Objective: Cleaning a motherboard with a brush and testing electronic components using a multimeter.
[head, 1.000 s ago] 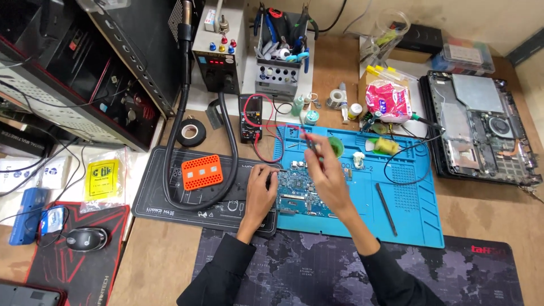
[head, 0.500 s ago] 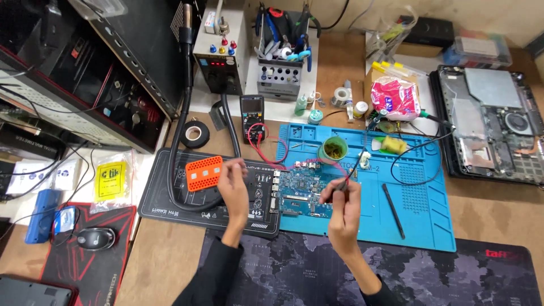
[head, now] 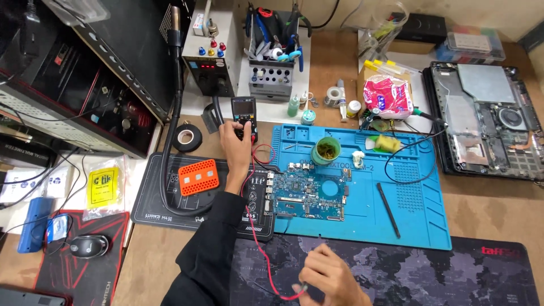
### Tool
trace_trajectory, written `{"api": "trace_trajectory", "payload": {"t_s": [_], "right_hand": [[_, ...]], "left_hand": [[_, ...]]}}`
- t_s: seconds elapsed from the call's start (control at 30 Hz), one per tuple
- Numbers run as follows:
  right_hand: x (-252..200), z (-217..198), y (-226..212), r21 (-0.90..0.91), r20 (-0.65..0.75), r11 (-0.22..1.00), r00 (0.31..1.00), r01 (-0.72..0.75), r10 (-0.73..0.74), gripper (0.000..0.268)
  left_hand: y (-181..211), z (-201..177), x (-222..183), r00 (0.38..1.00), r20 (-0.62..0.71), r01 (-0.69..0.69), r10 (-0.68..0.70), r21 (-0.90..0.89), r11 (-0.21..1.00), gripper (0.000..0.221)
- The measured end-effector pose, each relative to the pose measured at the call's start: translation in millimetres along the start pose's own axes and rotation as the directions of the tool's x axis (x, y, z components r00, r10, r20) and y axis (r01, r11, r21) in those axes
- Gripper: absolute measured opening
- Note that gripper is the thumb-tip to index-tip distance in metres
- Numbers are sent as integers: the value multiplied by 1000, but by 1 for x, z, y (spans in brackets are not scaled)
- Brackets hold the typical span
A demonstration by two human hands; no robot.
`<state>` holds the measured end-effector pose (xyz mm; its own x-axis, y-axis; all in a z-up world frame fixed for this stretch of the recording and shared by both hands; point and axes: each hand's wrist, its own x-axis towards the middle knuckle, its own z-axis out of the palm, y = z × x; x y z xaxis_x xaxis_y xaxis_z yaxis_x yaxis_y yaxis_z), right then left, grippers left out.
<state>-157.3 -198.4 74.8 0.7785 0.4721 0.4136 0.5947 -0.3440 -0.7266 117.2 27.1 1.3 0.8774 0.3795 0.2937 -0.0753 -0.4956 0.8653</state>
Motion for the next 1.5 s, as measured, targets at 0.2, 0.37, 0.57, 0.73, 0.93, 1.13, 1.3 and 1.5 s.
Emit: {"api": "trace_trajectory", "payload": {"t_s": [0.2,0.37,0.57,0.73,0.93,1.13,1.3,1.5], "right_hand": [[6,-4,27,-341,235,728,695,-596,679,56],[-18,7,73,-627,131,730,886,-273,445,24],[-36,15,78,-632,110,726,896,-270,430,39],[-37,7,63,-432,83,799,864,-418,497,49],[11,1,22,-142,-414,895,846,-423,335,26],[65,16,-1,-137,-389,958,903,-250,180,15],[65,39,17,-245,-369,941,920,-233,132,20],[62,44,16,-265,-399,931,908,-250,130,13]], "left_hand": [[8,-3,-4,1000,14,-4,6,-175,985,40],[8,-8,19,952,234,261,-198,-277,925,63],[18,-22,24,904,379,363,-197,-439,822,55],[78,-69,-27,893,389,408,-227,-484,774,50],[95,-92,-101,787,488,610,-378,-519,600,56],[97,-82,-138,737,629,672,-249,-640,372,43],[119,-85,-144,680,614,720,-400,-456,523,67],[127,-82,-152,714,626,682,-314,-521,513,64]]}}
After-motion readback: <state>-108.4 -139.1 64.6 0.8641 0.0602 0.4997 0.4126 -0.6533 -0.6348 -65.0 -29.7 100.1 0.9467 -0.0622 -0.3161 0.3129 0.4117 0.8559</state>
